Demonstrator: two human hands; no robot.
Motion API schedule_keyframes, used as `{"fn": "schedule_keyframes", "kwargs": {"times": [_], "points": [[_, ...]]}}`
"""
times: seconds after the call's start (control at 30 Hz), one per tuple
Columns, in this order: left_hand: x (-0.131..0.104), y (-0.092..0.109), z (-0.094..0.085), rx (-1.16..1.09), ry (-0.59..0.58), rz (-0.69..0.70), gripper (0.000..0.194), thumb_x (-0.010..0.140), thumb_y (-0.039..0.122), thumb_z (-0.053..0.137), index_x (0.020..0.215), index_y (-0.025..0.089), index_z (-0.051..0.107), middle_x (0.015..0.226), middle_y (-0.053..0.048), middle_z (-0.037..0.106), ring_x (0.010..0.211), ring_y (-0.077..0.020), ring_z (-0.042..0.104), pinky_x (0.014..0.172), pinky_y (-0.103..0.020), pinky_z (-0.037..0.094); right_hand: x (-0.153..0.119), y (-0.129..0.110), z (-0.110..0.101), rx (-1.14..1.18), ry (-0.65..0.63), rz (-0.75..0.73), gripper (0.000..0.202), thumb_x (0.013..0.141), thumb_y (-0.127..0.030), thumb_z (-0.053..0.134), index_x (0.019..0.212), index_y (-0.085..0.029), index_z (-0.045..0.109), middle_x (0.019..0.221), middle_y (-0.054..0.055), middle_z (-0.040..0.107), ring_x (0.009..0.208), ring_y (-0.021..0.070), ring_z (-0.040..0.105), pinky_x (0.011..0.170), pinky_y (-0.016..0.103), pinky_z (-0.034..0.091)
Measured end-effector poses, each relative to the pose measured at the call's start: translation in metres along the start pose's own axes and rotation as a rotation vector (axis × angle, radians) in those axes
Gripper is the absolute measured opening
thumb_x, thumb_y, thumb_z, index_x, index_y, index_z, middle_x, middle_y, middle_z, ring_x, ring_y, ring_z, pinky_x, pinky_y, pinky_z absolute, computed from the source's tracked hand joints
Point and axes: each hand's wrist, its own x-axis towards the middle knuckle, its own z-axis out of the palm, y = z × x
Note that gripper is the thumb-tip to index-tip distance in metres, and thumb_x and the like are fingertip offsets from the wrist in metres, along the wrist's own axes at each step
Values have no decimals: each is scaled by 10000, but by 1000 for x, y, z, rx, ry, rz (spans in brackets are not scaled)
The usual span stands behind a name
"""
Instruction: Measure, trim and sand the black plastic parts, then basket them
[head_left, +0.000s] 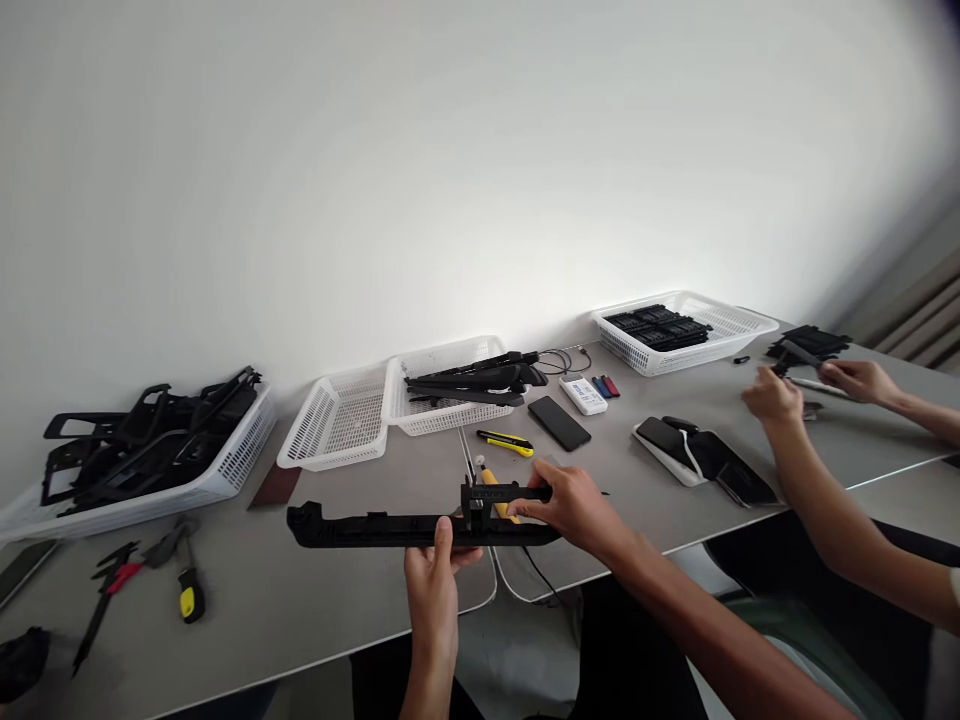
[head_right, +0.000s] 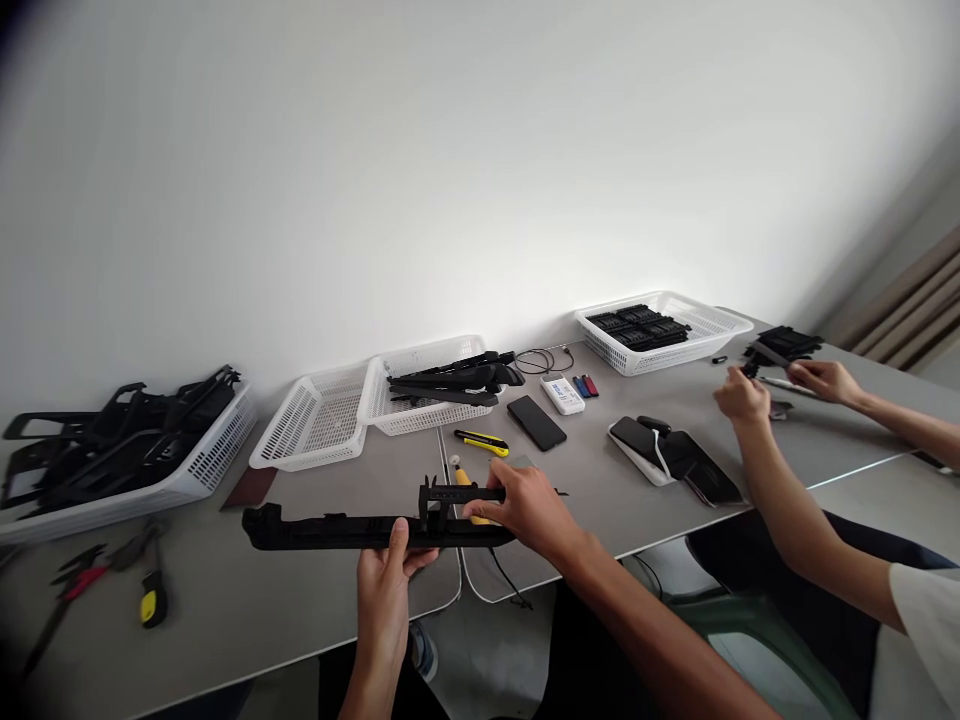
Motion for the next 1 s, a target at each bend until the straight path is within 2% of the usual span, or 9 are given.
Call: {"fn": "schedule_keyframes", "kwargs": {"times": [0.23, 0.43, 0.63, 0.8, 0.9, 1.0], "points": [[-1, -3, 1, -22, 14, 15, 626, 737, 662, 866, 1007, 112, 737, 889, -131, 797, 734, -268, 782, 626, -367, 680, 12, 2, -2, -31, 11, -52, 481, 805, -489, 899, 747, -225, 501, 601, -65, 551, 528, 114, 400, 561, 258, 275], [-2, -3, 0, -20, 27, 26, 616, 753, 656, 859, 1020, 117, 726, 886, -125, 795, 715, -247, 774, 641, -358, 684, 18, 6, -4, -32, 12, -82, 501, 816, -556, 877, 760, -227, 503, 601, -66, 534, 529, 116, 377, 556, 267, 268], [-4, -4, -2, -15, 19, 35, 602, 762, 665, 848, 999, 122, 740, 909, -132, 797, 753, -258, 783, 619, -342, 678, 20, 8, -2, -18, 21, -101, 526, 862, -675, 778, 758, -226, 524, 593, -55, 529, 522, 117, 362, 542, 278, 272], [-3, -7, -3, -25, 30, 19, 599, 765, 663, 846, 1002, 123, 740, 943, -146, 805, 798, -283, 797, 649, -360, 684, 20, 10, -3, 2, 20, -83, 541, 829, -674, 807, 739, -222, 524, 574, -65, 513, 515, 109, 350, 541, 271, 267], [-2, -13, 4, -66, 58, 8, 629, 746, 665, 858, 1042, 126, 724, 991, -164, 810, 846, -314, 807, 692, -405, 692, 19, 3, -2, 77, 43, -45, 542, 828, -684, 793, 728, -219, 533, 568, -57, 521, 522, 116, 382, 530, 267, 283], [-7, -26, 21, -132, 30, -37, 700, 686, 671, 896, 1106, 144, 704, 1057, -178, 810, 866, -346, 812, 715, -452, 693, 20, -12, 5, 139, 35, -30, 473, 847, -620, 792, 752, -218, 561, 609, -35, 582, 550, 132, 462, 539, 264, 329]]}}
